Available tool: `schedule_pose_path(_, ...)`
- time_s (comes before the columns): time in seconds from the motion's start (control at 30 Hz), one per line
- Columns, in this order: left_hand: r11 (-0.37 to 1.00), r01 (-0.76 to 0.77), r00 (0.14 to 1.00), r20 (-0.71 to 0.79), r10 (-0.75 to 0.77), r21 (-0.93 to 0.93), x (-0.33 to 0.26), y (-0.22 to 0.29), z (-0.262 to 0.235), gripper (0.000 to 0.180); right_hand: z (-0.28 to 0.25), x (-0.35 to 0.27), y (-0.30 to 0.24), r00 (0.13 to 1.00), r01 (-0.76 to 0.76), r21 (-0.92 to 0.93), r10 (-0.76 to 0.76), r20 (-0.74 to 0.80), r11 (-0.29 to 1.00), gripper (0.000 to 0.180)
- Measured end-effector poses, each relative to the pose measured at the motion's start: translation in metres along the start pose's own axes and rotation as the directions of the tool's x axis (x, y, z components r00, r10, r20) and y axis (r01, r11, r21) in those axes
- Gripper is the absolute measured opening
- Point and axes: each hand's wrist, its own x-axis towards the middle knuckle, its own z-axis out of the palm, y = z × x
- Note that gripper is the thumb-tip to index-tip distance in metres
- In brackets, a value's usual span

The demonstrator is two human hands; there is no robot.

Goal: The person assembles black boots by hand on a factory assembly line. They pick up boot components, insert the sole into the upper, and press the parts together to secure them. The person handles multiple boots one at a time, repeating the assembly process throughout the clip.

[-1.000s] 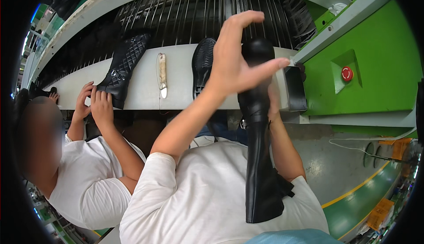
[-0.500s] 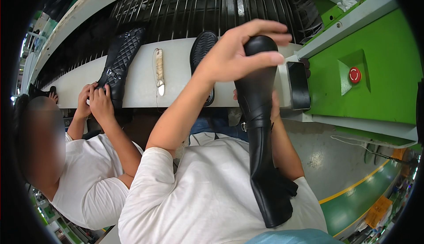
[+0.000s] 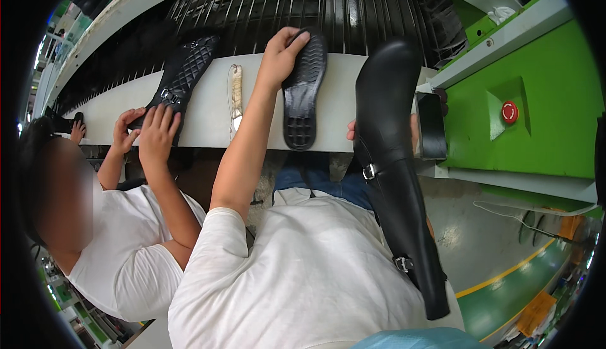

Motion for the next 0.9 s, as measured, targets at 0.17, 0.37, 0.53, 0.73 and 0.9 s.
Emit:
schedule_pose_path(0.17,0.933,-0.139,0.979,0.099,0.181,-0.332,-0.05,0.092,0.041,0.028,0.026,-0.015,0.001,1.0,-0.013,-0.22,0.018,0.02,0.975,0.114)
schedule_pose_path(0.37,0.93,-0.237,0.939,0.179,0.293,-0.28,-0.083,0.121,0.051,0.03,0.052,-0.028,0.025,1.0,0.021,-0.16,-0.021,0.002,0.987,0.117)
schedule_pose_path(0.53,0.894,-0.293,0.898,0.223,0.379,-0.338,-0.09,0.124,0.05,0.055,0.051,-0.024,0.035,1.0,0.021,-0.161,-0.02,0.006,0.987,0.118)
schedule_pose_path(0.73,0.896,-0.414,0.864,0.24,0.443,-0.163,-0.103,0.131,0.052,0.073,0.063,-0.019,0.034,1.0,0.009,-0.301,-0.011,-0.004,0.954,0.113)
schedule_pose_path(0.9,0.882,-0.446,0.857,0.212,0.47,-0.149,-0.103,0.134,0.053,0.069,0.061,-0.017,0.033,0.998,0.042,-0.385,-0.024,0.053,0.922,0.102)
